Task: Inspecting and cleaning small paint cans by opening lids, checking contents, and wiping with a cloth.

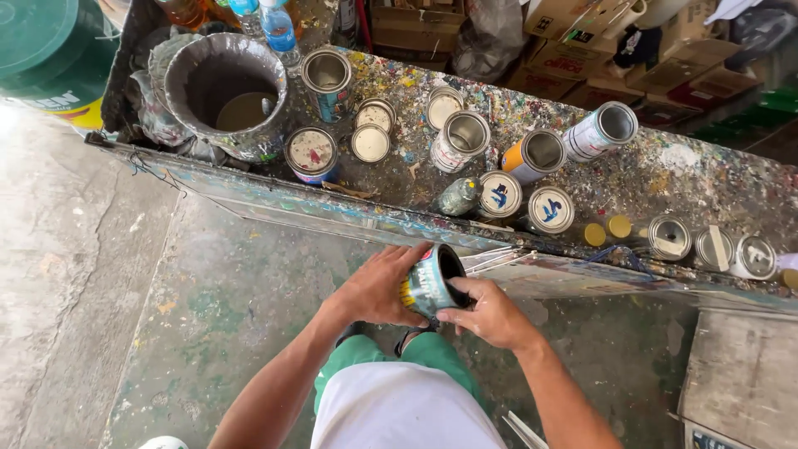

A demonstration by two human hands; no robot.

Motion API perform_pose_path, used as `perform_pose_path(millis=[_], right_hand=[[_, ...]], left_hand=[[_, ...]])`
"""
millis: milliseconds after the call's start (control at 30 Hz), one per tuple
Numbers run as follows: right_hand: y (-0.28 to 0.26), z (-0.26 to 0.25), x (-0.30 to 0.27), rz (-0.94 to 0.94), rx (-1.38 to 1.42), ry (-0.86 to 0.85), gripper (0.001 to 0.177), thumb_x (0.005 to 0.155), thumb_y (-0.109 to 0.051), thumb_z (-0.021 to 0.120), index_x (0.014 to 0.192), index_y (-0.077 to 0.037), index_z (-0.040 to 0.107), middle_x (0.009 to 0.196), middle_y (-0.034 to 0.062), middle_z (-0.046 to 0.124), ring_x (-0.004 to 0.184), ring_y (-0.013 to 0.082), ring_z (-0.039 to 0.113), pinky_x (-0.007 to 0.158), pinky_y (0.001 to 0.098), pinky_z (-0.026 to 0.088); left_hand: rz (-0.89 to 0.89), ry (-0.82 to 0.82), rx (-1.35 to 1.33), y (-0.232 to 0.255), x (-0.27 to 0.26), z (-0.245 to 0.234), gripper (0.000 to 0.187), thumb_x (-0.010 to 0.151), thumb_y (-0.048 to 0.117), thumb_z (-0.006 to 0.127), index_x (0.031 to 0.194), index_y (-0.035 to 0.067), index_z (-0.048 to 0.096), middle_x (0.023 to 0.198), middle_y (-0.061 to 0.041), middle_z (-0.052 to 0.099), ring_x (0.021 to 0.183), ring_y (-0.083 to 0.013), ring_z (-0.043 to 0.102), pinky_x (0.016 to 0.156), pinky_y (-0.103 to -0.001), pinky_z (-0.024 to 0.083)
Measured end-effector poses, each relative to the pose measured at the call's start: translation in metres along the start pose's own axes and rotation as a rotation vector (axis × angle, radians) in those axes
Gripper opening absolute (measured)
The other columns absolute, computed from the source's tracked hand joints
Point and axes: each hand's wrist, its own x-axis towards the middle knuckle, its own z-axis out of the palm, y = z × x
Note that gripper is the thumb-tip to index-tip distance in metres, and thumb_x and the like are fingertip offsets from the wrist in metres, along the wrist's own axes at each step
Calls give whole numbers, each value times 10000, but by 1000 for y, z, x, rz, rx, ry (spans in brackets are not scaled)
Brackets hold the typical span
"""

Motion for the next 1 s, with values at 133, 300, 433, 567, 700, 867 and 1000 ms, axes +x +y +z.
perform_pose_path(millis=[133,300,433,567,700,867,1000], right_hand=[[32,-60,1,-48,48,-296,255,967,35,739,1198,34,845,947,221,885,674,274,864,641,381,689],[33,-80,12,-52,-58,-382,210,974,29,742,1142,43,867,897,187,889,649,253,860,610,353,676],[8,-81,33,-55,-328,-55,191,1003,-56,667,1108,-42,826,854,85,825,699,179,763,678,333,616],[-3,-78,59,-170,-150,265,151,1068,-97,629,1141,-77,760,741,62,689,499,124,613,502,276,489],[-19,-94,101,-212,-58,662,107,1141,-78,523,1192,-55,613,810,125,655,483,211,630,456,329,495],[-46,-129,104,-293,136,977,71,1197,-102,498,1262,-106,525,765,113,518,563,159,487,479,332,454],[-21,-133,97,-263,66,1010,89,1277,-107,546,1339,-45,531,1043,200,589,633,290,568,498,347,508]], left_hand=[[94,45,6,16,21,16,1277,577,374,1027,1665,102,416,1375,-196,665,1310,-432,603,1112,-567,509],[138,156,59,24,33,32,1204,567,325,1018,1616,94,474,1406,-187,648,1323,-431,559,1098,-549,496],[136,258,10,6,60,23,1199,607,406,953,1632,87,418,1468,-171,610,1331,-411,495,1135,-548,426],[152,320,-46,-3,91,-19,1153,627,447,861,1628,109,402,1435,-141,649,1238,-346,494,1074,-527,398],[151,297,23,-59,126,-51,1211,689,515,895,1666,51,348,1505,-188,503,1304,-391,464,1044,-556,394],[237,359,-203,-148,162,-58,1157,711,283,939,1645,15,311,1641,-269,462,1562,-565,328,1229,-701,343],[230,382,-254,-184,187,-48,1241,746,387,999,1676,5,272,1695,-292,413,1591,-570,344,1324,-700,234]])
